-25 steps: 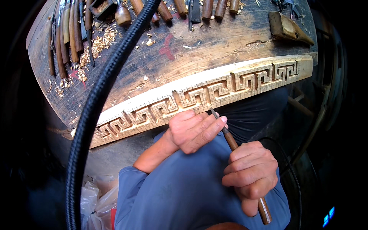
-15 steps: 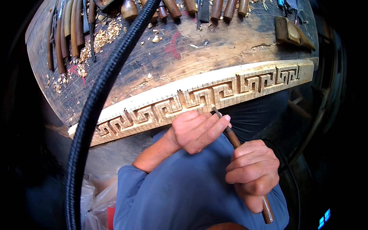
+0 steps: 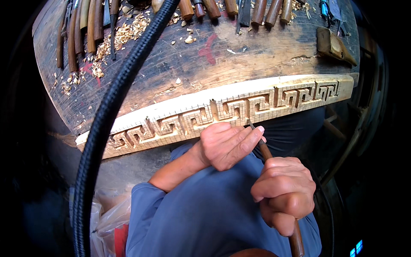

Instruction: The person carves a geometric pattern into a wooden beam using a chisel and a wooden mallet, occasionally clearing away wood shavings by hand.

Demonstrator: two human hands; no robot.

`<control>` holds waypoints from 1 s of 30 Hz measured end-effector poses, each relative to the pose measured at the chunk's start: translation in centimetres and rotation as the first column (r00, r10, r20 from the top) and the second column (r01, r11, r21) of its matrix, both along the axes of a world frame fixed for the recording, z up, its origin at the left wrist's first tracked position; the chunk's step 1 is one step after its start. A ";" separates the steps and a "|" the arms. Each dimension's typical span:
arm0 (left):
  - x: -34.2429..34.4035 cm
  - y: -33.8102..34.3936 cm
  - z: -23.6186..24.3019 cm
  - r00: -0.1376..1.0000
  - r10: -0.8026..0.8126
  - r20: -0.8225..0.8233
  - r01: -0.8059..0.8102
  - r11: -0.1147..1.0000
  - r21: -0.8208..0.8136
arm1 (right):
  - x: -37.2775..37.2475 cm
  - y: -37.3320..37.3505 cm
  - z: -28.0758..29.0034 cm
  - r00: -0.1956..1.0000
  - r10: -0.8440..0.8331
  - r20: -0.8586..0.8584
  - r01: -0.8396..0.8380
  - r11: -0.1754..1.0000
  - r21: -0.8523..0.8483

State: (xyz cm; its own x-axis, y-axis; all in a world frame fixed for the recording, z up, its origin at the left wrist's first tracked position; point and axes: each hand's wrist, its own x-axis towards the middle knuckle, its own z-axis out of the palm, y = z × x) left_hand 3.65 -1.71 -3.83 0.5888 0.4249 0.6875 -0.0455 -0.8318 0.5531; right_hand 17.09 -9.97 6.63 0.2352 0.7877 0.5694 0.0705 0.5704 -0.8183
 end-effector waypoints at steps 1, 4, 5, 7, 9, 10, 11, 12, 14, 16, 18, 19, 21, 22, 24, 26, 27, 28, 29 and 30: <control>0.0 0.1 0.1 1.000 -0.003 0.003 0.003 1.000 -0.012 | -0.1 0.1 0.1 1.000 -0.007 0.020 0.007 1.000 -0.009; 0.0 -0.1 -0.1 1.000 0.000 0.001 0.000 1.000 -0.019 | -0.1 0.5 0.4 0.998 -0.032 0.061 0.034 0.999 -0.027; 0.0 -0.1 -0.2 1.000 0.000 0.012 0.001 1.000 -0.019 | 0.0 0.5 0.5 0.998 -0.027 0.056 0.029 0.999 -0.032; 0.0 -0.1 -0.3 1.000 0.005 0.028 -0.005 1.000 -0.017 | 0.1 0.8 0.3 0.998 -0.017 0.057 0.018 0.999 -0.031; -0.7 -0.1 0.2 0.999 0.022 -0.036 -0.024 0.999 -0.035 | -0.1 1.4 -0.2 0.998 -0.008 0.057 0.009 1.000 -0.016; -0.7 -0.1 0.4 0.998 0.022 -0.059 -0.025 0.998 -0.049 | 0.0 1.5 -0.3 0.998 -0.013 0.060 0.014 1.000 -0.015; -0.5 0.0 0.4 0.998 0.016 -0.053 -0.019 0.999 -0.048 | -0.1 1.5 -0.4 0.999 -0.023 0.049 0.023 1.000 -0.012; -0.4 0.1 0.4 0.999 0.010 -0.047 -0.012 0.999 -0.046 | 0.1 1.4 -0.6 0.999 -0.007 0.043 0.007 1.000 -0.001; -0.4 0.1 0.4 0.999 0.000 -0.043 -0.002 0.999 -0.043 | 0.7 1.0 -1.1 0.998 0.056 0.033 -0.057 0.998 0.036; -0.5 0.1 0.6 0.999 -0.014 -0.043 0.011 0.999 -0.049 | 0.9 0.7 -1.8 0.993 0.108 0.047 -0.112 0.988 0.104; -0.9 0.5 1.1 0.996 -0.078 -0.052 0.074 0.994 -0.077 | 0.8 0.4 -2.4 0.990 0.120 0.075 -0.132 0.972 0.194; -0.9 0.5 1.3 0.992 -0.114 -0.052 0.109 0.990 -0.093 | 0.7 -0.1 -2.3 0.990 0.098 0.104 -0.118 0.970 0.210; -0.3 0.2 1.4 0.994 -0.098 -0.043 0.094 0.993 -0.076 | 0.5 -1.2 -1.8 0.986 0.049 0.161 -0.088 0.967 0.240; -0.2 0.1 1.5 0.995 -0.087 -0.047 0.083 0.994 -0.065 | 0.9 -1.4 -1.6 0.984 0.101 0.146 -0.133 0.966 0.224; -0.1 -0.2 1.7 0.995 -0.076 -0.072 0.075 0.997 -0.028 | 2.2 -1.9 -0.9 0.973 0.200 0.113 -0.219 0.956 0.195; -0.1 -0.5 1.5 0.994 -0.088 -0.072 0.089 0.996 0.006 | 3.0 -2.2 -0.5 0.969 0.239 0.063 -0.247 0.955 0.165; -0.2 -0.5 1.6 0.991 -0.101 -0.085 0.101 0.995 -0.005 | 3.2 -2.4 -0.4 0.965 0.259 0.038 -0.262 0.953 0.152; -0.1 -0.3 1.6 0.988 -0.121 -0.093 0.121 0.993 -0.005 | 3.4 -2.5 -0.4 0.971 0.237 0.037 -0.240 0.958 0.160; 0.0 -0.1 1.5 0.985 -0.138 -0.100 0.138 0.990 -0.005 | 3.4 -2.6 -0.5 0.976 0.216 0.035 -0.219 0.961 0.169; 0.1 -0.1 1.4 0.986 -0.140 -0.093 0.140 0.990 -0.009 | 3.3 -2.6 -0.6 0.980 0.197 0.034 -0.200 0.963 0.178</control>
State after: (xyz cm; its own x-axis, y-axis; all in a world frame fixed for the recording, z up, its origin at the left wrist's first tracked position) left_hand 3.72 -1.77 -2.41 0.7037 0.3357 0.6262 -0.1097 -0.8195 0.5625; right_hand 20.41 -12.57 6.00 0.0742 0.7024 0.7079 -0.0473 0.7116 -0.7010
